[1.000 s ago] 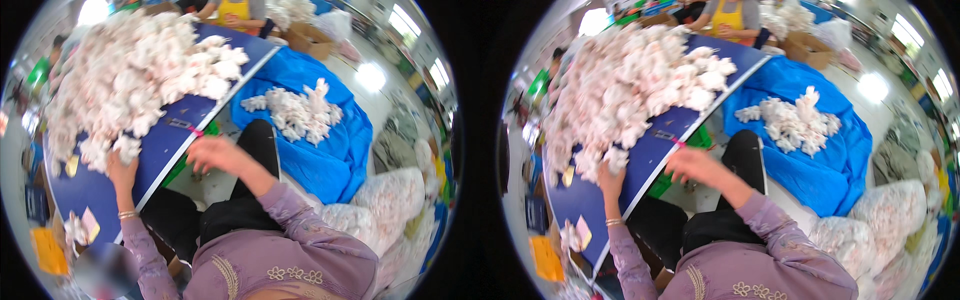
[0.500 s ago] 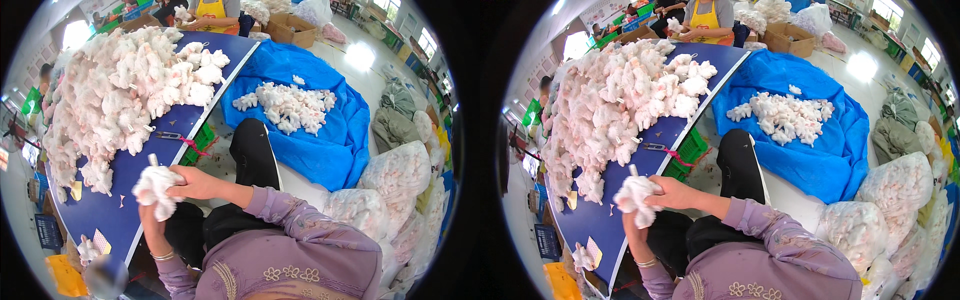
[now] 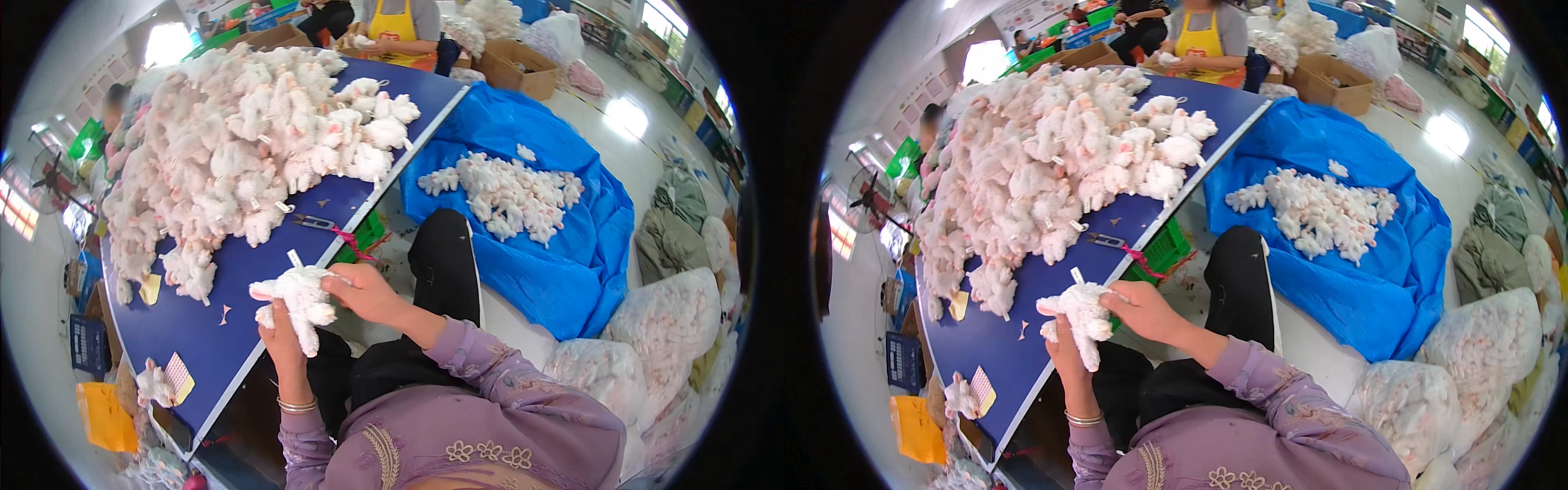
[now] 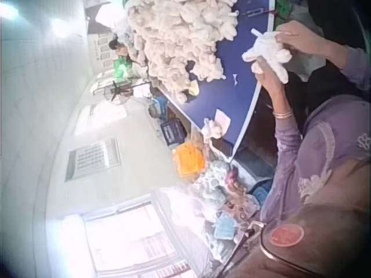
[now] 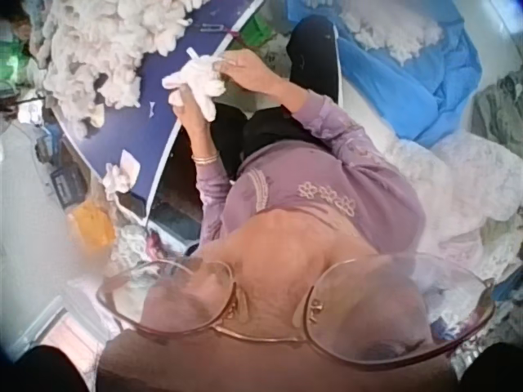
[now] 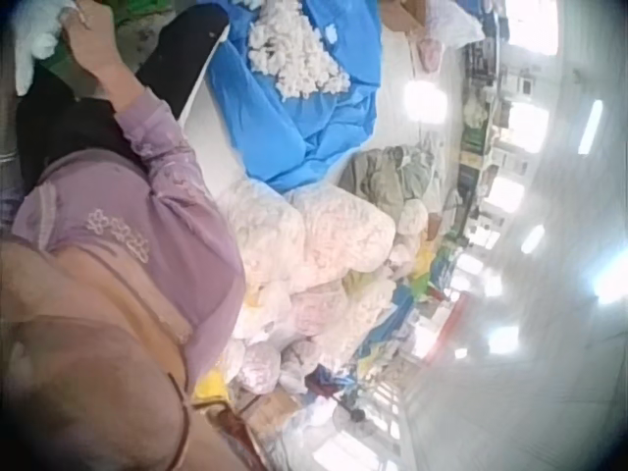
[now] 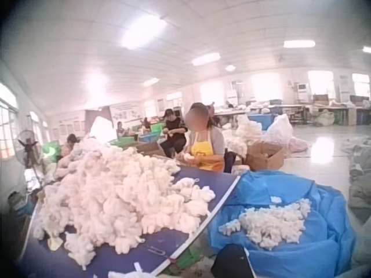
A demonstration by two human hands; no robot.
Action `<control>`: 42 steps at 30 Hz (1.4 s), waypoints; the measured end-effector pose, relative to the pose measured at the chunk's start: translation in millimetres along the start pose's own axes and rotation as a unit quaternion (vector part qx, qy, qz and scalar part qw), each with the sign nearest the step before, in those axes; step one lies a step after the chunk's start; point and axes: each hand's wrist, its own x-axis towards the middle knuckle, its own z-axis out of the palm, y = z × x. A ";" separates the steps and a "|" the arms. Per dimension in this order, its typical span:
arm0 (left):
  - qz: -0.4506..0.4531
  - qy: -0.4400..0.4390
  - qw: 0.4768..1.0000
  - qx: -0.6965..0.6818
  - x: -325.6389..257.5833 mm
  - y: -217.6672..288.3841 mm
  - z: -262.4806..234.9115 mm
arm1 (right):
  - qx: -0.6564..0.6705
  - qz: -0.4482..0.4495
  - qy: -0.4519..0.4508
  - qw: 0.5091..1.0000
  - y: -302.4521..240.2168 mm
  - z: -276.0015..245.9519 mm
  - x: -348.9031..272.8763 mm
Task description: The person trims excess fabric and threads from white stuffed animal toys using scissors. The person picks up each toy, snips loose threads, and places the finished items on a blue tarp to the right.
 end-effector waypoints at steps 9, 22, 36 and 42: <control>0.043 -0.015 0.997 -0.055 2.1 1.1 5.7 | 0.205 0.091 -0.010 0.974 -2.2 -0.8 2.1; -0.012 -0.001 1.000 -0.021 3.2 -8.1 15.1 | 0.001 0.002 -0.091 0.996 15.7 4.7 -5.3; -0.032 0.028 0.997 -0.065 8.9 -9.5 33.4 | 0.192 0.103 0.041 0.975 -5.1 -9.2 -10.3; -0.071 0.042 0.989 -0.124 8.2 -2.1 30.7 | 0.207 0.111 0.052 0.971 -0.4 -9.9 -6.2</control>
